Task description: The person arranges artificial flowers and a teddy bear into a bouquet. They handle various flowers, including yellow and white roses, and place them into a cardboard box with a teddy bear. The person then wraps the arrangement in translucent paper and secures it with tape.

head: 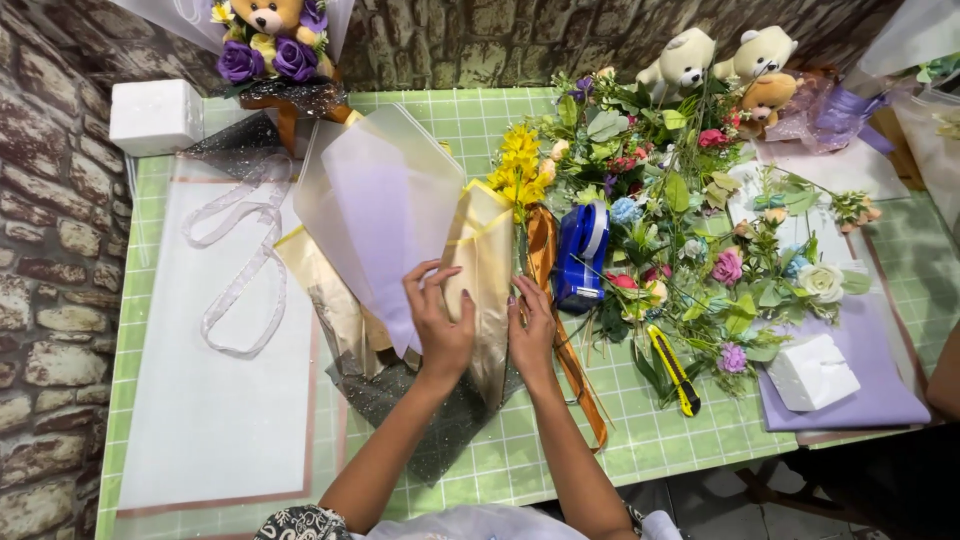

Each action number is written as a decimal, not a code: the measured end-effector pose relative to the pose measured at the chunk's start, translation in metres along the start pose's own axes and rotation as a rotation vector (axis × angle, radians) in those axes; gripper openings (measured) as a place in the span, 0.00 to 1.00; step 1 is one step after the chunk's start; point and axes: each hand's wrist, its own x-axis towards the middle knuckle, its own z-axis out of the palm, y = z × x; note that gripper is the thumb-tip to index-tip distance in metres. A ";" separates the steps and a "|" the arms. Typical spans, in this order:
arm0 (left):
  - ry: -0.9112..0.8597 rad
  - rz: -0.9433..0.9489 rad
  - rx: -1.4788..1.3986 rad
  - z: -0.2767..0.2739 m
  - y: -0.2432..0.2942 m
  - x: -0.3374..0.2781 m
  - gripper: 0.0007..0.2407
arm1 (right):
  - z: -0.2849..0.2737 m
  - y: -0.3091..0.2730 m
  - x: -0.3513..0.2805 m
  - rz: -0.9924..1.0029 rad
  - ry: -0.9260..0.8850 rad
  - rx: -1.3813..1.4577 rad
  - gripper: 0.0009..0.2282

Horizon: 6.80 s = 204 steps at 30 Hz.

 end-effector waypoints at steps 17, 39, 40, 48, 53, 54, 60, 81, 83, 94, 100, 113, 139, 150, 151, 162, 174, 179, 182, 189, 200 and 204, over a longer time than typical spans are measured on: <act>-0.421 0.069 -0.117 0.148 0.017 -0.005 0.15 | -0.149 0.025 0.028 -0.067 0.451 -0.362 0.10; -0.394 0.082 -0.063 0.173 0.001 0.021 0.07 | -0.255 0.015 0.157 -0.065 0.564 -0.118 0.03; -0.396 0.081 -0.062 0.175 0.000 0.019 0.07 | -0.257 0.025 0.157 -0.063 0.564 -0.118 0.03; -0.554 0.469 0.155 0.188 0.011 0.004 0.05 | -0.258 0.086 0.173 -0.010 0.496 -0.452 0.10; -0.627 0.596 0.294 0.232 -0.035 -0.018 0.06 | -0.232 -0.044 0.131 0.026 0.209 -0.567 0.27; -0.648 0.647 0.368 0.239 -0.044 -0.023 0.09 | -0.230 -0.051 0.124 0.025 0.188 -0.539 0.29; -0.532 0.817 0.567 0.262 -0.051 -0.038 0.03 | -0.230 -0.033 0.105 0.046 0.187 -0.530 0.22; -0.449 0.037 -0.398 0.209 0.036 0.012 0.03 | -0.210 -0.010 0.103 -0.132 0.324 -0.143 0.19; -0.408 -0.018 -0.451 0.209 0.036 0.013 0.04 | -0.202 -0.008 0.102 -0.155 0.373 -0.057 0.17; -0.319 -0.327 -0.734 0.221 0.036 0.013 0.05 | -0.155 0.006 0.083 -0.010 0.073 0.125 0.09; -0.346 -0.412 -0.741 0.217 0.035 0.018 0.08 | -0.173 -0.016 0.069 0.017 0.089 -0.038 0.08; -0.631 -0.242 -0.382 0.254 0.060 0.013 0.17 | -0.297 0.087 0.001 0.551 0.538 -0.681 0.26; -0.962 0.516 0.389 0.287 0.021 -0.051 0.28 | -0.296 0.007 0.074 0.297 -0.054 -0.595 0.24; -1.037 0.546 0.362 0.281 0.008 -0.045 0.27 | -0.336 0.118 0.157 0.289 0.361 -0.863 0.28; -1.036 0.546 0.361 0.280 0.009 -0.044 0.27 | -0.335 0.109 0.157 0.289 0.362 -0.863 0.28; -1.064 0.517 0.292 0.275 0.013 -0.041 0.28 | -0.374 0.089 0.139 0.024 0.420 0.171 0.21; -0.879 0.407 0.137 0.275 0.028 -0.040 0.11 | -0.345 0.046 0.152 0.131 -0.062 -0.626 0.19; -0.666 0.443 0.075 0.267 0.039 -0.010 0.05 | -0.379 0.086 0.166 0.045 0.328 -0.616 0.16; -0.559 0.438 0.094 0.255 0.052 0.032 0.06 | -0.395 0.099 0.173 0.163 0.583 -0.815 0.21; -0.318 0.268 0.113 0.237 0.030 0.139 0.11 | -0.437 0.191 0.191 0.388 0.558 -0.961 0.18; -0.402 0.123 0.310 0.252 -0.062 0.195 0.20 | -0.315 -0.058 0.162 0.281 0.177 -0.741 0.29; -0.694 0.387 0.478 0.241 -0.022 0.186 0.30 | -0.271 -0.106 0.181 0.250 0.143 -0.979 0.33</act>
